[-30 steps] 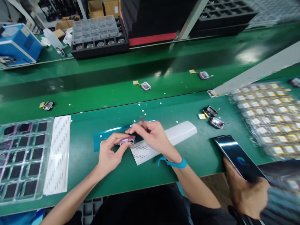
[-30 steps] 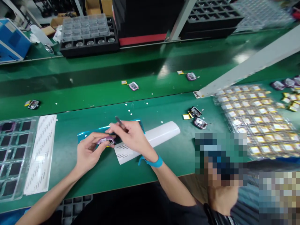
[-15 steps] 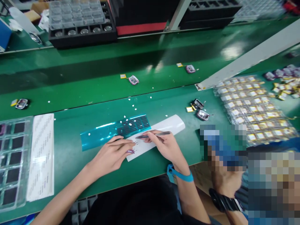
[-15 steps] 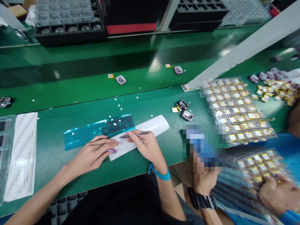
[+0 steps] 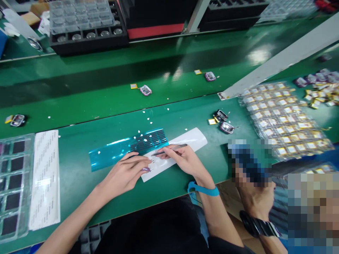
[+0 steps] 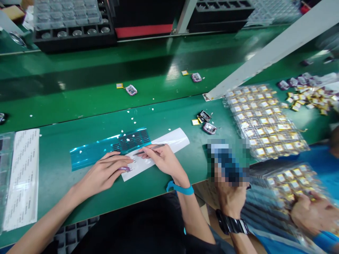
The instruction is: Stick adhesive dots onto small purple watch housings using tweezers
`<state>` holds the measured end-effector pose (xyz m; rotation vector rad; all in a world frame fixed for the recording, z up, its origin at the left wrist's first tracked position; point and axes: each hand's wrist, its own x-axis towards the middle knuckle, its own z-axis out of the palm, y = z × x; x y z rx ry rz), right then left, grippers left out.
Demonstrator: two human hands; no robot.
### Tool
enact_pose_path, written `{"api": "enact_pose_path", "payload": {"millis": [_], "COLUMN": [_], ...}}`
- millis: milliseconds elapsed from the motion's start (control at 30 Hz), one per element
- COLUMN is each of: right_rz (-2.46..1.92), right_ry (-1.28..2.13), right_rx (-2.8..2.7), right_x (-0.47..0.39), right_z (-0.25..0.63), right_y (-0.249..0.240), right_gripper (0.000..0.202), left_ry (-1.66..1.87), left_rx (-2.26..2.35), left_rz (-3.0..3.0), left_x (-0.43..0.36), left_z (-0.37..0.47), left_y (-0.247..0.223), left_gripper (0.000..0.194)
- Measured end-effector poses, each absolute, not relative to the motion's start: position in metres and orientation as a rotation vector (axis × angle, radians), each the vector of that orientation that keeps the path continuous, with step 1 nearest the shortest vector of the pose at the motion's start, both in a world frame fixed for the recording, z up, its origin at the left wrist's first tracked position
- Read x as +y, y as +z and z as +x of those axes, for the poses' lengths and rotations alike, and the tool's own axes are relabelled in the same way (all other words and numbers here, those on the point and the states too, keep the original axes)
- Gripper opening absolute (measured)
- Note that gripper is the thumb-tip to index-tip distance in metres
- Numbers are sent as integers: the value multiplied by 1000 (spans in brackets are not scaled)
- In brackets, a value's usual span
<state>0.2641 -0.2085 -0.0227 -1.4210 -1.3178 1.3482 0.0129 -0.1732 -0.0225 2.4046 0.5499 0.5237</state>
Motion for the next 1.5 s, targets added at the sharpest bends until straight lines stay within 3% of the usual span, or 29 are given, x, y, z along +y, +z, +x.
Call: {"api": "enact_pose_path", "payload": {"millis": [300, 500, 667, 1500], "right_rz": [-1366, -1372, -1306, -1308], "right_ry": [1427, 1225, 1199, 1115], "right_rx": [-1168, -1069, -1057, -1253], "right_x": [-206, -206, -207, -201], "right_z": [272, 252, 221, 198], "right_y": [-16, 5, 12, 6], "right_gripper": [49, 51, 46, 43], "left_ry": [576, 704, 708, 770], "left_rx": [583, 923, 891, 964], "left_rz": [2304, 1723, 1324, 1284], "left_x": [-177, -181, -178, -180], "left_z": [12, 14, 14, 14], "left_y": [-25, -8, 2, 2], "left_gripper": [18, 14, 34, 40]}}
